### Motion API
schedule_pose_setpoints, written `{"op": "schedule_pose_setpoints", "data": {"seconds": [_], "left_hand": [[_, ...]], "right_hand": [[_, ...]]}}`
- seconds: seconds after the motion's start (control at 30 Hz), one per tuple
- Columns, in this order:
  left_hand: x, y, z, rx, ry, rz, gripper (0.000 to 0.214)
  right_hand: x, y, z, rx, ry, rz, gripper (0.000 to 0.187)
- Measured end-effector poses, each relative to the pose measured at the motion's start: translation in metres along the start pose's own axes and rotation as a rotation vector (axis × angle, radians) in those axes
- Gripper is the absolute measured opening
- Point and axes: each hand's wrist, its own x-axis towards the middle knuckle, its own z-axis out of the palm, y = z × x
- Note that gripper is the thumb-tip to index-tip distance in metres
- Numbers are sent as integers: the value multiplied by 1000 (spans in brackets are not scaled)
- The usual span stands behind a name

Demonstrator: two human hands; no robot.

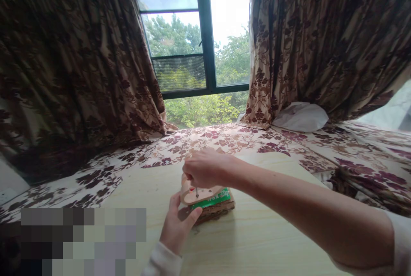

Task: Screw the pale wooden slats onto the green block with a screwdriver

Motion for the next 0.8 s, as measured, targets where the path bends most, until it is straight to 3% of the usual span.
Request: {"op": "schedule_pose_setpoints", "data": {"seconds": [0.23,0.47,0.63,0.8], "left_hand": [[0,0,1,7,29,5,59],[-1,-2,1,10,23,-10,60],[0,-7,1,-1,26,-21,62],[0,-7,1,-14,18,-26,62]], "right_hand": [[3,6,-2,7,-42,55,26],[-3,4,-14,-31,-60,-30,27],[3,-4,-9,-53,-45,-56,24],[6,-3,-4,-51,-33,14,26]]}}
